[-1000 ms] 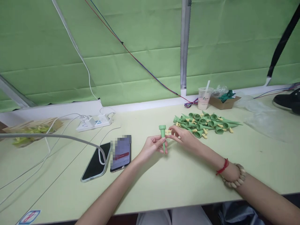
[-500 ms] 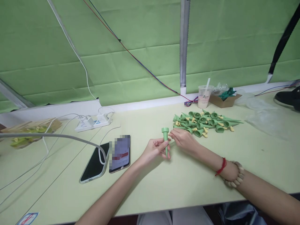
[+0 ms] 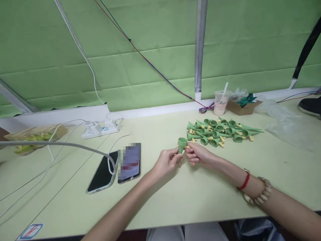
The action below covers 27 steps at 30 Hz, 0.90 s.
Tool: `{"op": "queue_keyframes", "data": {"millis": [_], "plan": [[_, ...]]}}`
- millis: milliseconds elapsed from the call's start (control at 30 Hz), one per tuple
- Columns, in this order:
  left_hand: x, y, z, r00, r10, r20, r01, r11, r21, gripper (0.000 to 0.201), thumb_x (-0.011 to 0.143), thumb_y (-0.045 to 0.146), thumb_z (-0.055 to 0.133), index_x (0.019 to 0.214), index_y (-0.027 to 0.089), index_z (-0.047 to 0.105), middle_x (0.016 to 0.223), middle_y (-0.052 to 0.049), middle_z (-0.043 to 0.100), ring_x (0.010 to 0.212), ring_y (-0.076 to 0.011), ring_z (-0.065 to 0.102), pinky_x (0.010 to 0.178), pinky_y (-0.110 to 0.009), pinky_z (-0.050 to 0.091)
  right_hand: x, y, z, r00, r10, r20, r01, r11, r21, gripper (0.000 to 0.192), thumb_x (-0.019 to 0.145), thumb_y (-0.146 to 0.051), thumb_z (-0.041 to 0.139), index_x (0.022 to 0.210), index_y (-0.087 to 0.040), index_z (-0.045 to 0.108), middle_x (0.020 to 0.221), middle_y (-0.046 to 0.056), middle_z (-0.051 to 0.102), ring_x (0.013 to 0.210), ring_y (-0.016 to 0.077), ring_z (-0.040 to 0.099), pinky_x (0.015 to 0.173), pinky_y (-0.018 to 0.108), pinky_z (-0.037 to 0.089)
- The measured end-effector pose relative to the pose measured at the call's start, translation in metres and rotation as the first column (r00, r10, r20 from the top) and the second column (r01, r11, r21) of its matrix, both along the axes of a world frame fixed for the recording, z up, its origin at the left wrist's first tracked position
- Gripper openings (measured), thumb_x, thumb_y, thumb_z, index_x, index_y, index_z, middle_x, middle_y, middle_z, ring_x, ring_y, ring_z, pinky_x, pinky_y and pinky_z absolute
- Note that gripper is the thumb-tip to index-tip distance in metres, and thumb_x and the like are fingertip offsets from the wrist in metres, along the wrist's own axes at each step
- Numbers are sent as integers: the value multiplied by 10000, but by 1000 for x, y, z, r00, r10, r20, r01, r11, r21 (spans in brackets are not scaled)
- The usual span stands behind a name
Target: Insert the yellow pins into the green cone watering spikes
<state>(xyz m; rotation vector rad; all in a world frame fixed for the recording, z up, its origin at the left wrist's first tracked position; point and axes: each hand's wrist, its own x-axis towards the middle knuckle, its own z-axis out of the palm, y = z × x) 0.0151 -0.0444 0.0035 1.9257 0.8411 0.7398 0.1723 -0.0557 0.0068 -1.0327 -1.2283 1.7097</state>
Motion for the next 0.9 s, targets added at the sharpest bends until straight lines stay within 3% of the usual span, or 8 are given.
{"op": "queue_keyframes", "data": {"millis": [100, 200, 267, 400, 500, 667, 800, 900], "plan": [[4, 0, 5, 993, 9, 114, 7, 989, -146, 260, 801, 348, 495, 691, 121, 556, 641, -17, 551, 544, -111, 552, 534, -225, 417, 3, 0, 1, 943, -170, 285, 72, 944, 323, 499, 869, -529, 284, 494, -206, 340, 396, -58, 319, 368, 86, 331, 463, 238, 363], [3, 2, 7, 986, 9, 167, 37, 962, -271, 295, 778, 406, 530, 729, 118, 563, 666, -17, 541, 518, -119, 582, 513, -229, 438, 8, 0, -1, 747, -463, 477, 12, 727, 687, 438, 891, -477, 310, 589, -190, 445, 535, -10, 480, 515, 122, 454, 540, 248, 348], [1, 4, 7, 983, -36, 179, 92, 943, -320, 322, 769, 435, 543, 729, 116, 561, 666, -19, 539, 518, -123, 596, 508, -223, 437, 12, 2, -3, 664, -543, 513, -79, 632, 771, 344, 908, -415, 318, 680, -197, 457, 631, -5, 514, 576, 130, 470, 562, 250, 340], [-2, 5, 1, 976, -68, 209, 145, 913, -382, 335, 755, 454, 562, 735, 120, 556, 682, -20, 542, 532, -128, 612, 507, -219, 430, 14, 7, -9, 669, -522, 529, -190, 567, 801, 359, 944, -344, 229, 699, -201, 449, 685, 8, 519, 643, 137, 496, 614, 256, 360], [1, 5, -2, 981, -19, 194, 88, 932, -352, 338, 751, 453, 558, 700, 119, 549, 640, -14, 538, 505, -122, 594, 493, -220, 407, 14, 10, -13, 700, -503, 507, -174, 569, 804, 393, 948, -362, 218, 694, -198, 468, 698, 18, 543, 668, 142, 518, 633, 261, 368], [4, 7, -4, 993, 52, 110, -38, 991, -125, 332, 807, 393, 465, 613, 131, 528, 525, 0, 520, 449, -92, 508, 483, -215, 355, 6, 7, -14, 763, -502, 407, -46, 586, 809, 468, 934, -447, 214, 612, -198, 445, 578, -2, 471, 559, 130, 463, 580, 264, 352], [1, 7, -5, 993, 93, 68, -99, 990, 99, 288, 832, 340, 418, 700, 143, 582, 585, 2, 550, 527, -94, 489, 542, -210, 371, -7, 5, -17, 881, -416, 226, 190, 747, 637, 537, 883, -579, 223, 561, -196, 417, 478, -27, 390, 444, 107, 386, 479, 248, 338], [-2, 9, -5, 986, 149, 75, -162, 966, 201, 284, 836, 333, 407, 729, 155, 601, 644, -7, 577, 608, -111, 497, 596, -215, 386, -10, 9, -19, 962, -254, 103, 181, 870, 458, 592, 840, -651, 213, 624, -174, 488, 490, -17, 446, 420, 100, 427, 458, 240, 373]]}}
